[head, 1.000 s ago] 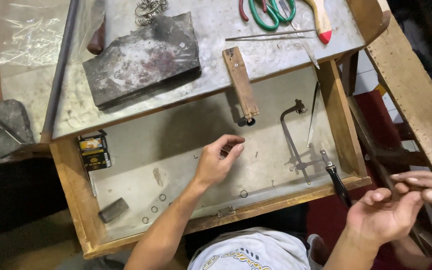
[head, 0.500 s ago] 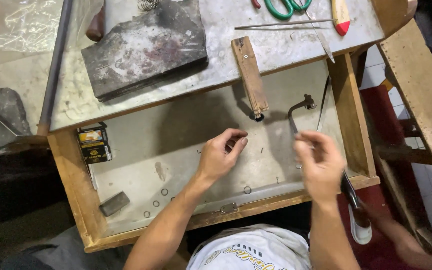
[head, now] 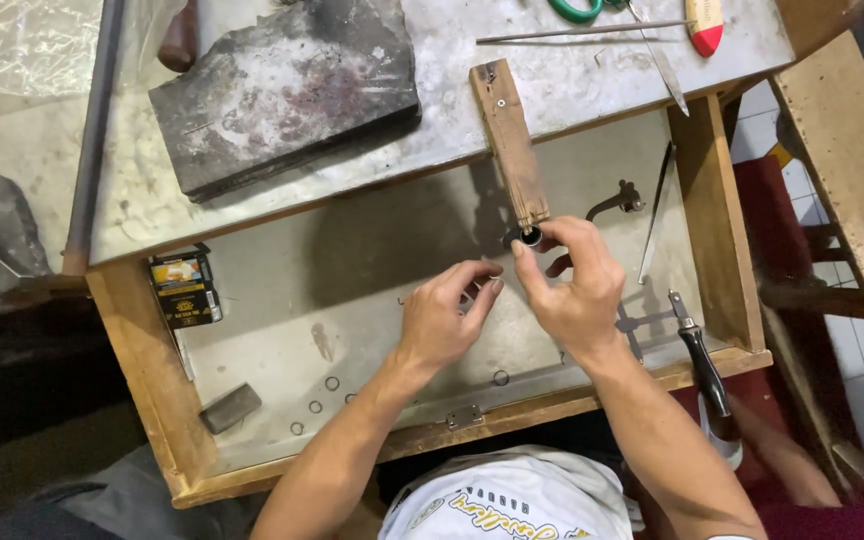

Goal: A person uses a jeweler's saw to cut a small metal ring while supporting it on a wooden bench pin.

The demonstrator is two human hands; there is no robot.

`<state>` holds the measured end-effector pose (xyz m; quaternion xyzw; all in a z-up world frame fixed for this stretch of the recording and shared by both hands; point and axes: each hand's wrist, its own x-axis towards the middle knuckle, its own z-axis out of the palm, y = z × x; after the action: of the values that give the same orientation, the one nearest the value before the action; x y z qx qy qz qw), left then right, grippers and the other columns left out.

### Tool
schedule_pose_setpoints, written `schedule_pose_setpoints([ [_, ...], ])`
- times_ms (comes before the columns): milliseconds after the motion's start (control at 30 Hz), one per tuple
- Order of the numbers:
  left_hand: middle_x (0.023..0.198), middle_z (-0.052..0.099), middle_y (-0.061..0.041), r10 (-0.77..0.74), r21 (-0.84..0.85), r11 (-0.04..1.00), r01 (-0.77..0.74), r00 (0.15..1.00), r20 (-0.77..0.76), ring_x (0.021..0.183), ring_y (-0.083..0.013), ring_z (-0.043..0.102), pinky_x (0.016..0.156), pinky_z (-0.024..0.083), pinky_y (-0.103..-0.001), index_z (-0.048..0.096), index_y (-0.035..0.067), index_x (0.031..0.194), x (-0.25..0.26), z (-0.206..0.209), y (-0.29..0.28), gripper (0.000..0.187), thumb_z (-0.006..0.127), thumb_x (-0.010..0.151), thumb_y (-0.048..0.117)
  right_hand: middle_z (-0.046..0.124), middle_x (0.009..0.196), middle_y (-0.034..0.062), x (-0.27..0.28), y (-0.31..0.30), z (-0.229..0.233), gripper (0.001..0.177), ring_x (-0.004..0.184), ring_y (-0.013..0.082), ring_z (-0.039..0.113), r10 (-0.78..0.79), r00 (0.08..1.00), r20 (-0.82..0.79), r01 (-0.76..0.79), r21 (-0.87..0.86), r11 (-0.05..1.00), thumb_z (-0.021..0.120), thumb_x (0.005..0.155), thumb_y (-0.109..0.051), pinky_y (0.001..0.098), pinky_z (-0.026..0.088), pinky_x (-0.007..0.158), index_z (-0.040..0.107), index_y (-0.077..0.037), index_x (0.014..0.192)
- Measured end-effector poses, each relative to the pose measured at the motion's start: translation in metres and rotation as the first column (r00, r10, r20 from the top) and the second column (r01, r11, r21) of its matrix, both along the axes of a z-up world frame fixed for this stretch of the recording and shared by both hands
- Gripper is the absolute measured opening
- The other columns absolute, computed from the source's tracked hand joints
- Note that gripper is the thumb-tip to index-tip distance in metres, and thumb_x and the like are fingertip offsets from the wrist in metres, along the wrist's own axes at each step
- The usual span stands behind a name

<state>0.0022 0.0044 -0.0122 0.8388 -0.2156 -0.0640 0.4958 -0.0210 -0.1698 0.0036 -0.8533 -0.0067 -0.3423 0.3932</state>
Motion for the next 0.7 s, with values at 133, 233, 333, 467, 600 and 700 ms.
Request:
schedule_pose_setpoints([
  [133, 0.086, 0.077, -0.004, 0.017, -0.017, 1.0, -0.017, 1.0, 0.004, 0.076, -0.0251, 0.077, 0.066, 0.063, -0.035, 0.074, 0.019, 0.109, 0.001, 0.002, 0.0, 0.014, 0.068, 0.097, 0.024, 0.071, 0.087, 0.0079, 0.001, 0.003, -0.001, 0.02, 0.063, 0.0197, 0.07, -0.021, 1.0, 0.014, 0.02, 0.048, 0.999, 0.086, 0.088, -0.004, 0.0266, 0.055, 0.045, 0.071, -0.002, 0.101],
  [233, 0.085, 0.077, -0.006, 0.004, -0.019, 1.0, -0.003, 1.0, 0.026, 0.076, -0.0274, 0.077, 0.065, 0.063, -0.035, 0.074, 0.017, 0.108, 0.003, 0.002, 0.001, 0.013, 0.068, 0.097, 0.022, 0.071, 0.087, 0.0108, 0.003, 0.003, -0.004, 0.02, 0.061, 0.0215, 0.07, -0.01, 1.0, 0.011, 0.009, 0.094, 0.996, 0.085, 0.089, -0.004, 0.0279, 0.053, 0.044, 0.069, -0.001, 0.1],
  [333, 0.086, 0.077, -0.006, -0.005, -0.019, 1.0, 0.006, 1.0, 0.03, 0.077, -0.0266, 0.077, 0.065, 0.063, -0.035, 0.074, 0.017, 0.108, 0.002, 0.002, 0.001, 0.013, 0.068, 0.097, 0.023, 0.071, 0.088, 0.0106, 0.002, 0.002, -0.004, 0.019, 0.06, 0.0215, 0.07, -0.011, 1.0, 0.02, 0.009, 0.093, 0.996, 0.085, 0.089, -0.004, 0.0275, 0.053, 0.043, 0.07, -0.001, 0.101],
  [467, 0.085, 0.077, -0.006, -0.005, -0.022, 1.0, 0.006, 0.999, 0.036, 0.076, -0.0254, 0.077, 0.065, 0.063, -0.034, 0.074, 0.016, 0.107, 0.004, 0.007, 0.002, 0.012, 0.068, 0.097, 0.022, 0.071, 0.088, 0.0114, -0.001, -0.004, -0.012, 0.018, 0.059, 0.0219, 0.069, -0.036, 0.998, 0.05, 0.036, 0.003, 0.999, 0.084, 0.09, -0.008, 0.0287, 0.052, 0.042, 0.07, -0.002, 0.099],
  [600, 0.085, 0.077, -0.007, -0.003, -0.161, 0.987, -0.018, 0.992, -0.128, 0.074, -0.0235, 0.076, 0.065, 0.062, -0.033, 0.075, 0.014, 0.109, 0.0, -0.001, -0.003, 0.014, 0.069, 0.097, 0.02, 0.072, 0.089, 0.0121, -0.01, -0.011, -0.013, 0.021, 0.064, 0.0245, 0.071, -0.001, 0.998, -0.065, 0.009, 0.116, 0.993, 0.085, 0.087, -0.004, 0.03, 0.055, 0.047, 0.07, -0.002, 0.101],
  [700, 0.085, 0.078, -0.006, -0.007, -0.297, 0.952, -0.075, 0.963, -0.268, 0.072, -0.0165, 0.074, 0.065, 0.061, -0.029, 0.075, 0.014, 0.113, 0.0, -0.005, -0.005, 0.017, 0.069, 0.098, 0.019, 0.071, 0.098, 0.0136, -0.018, -0.012, -0.009, 0.026, 0.076, 0.025, 0.073, 0.09, 0.984, -0.153, -0.043, 0.287, 0.957, 0.083, 0.086, 0.001, 0.031, 0.059, 0.057, 0.07, 0.001, 0.108],
])
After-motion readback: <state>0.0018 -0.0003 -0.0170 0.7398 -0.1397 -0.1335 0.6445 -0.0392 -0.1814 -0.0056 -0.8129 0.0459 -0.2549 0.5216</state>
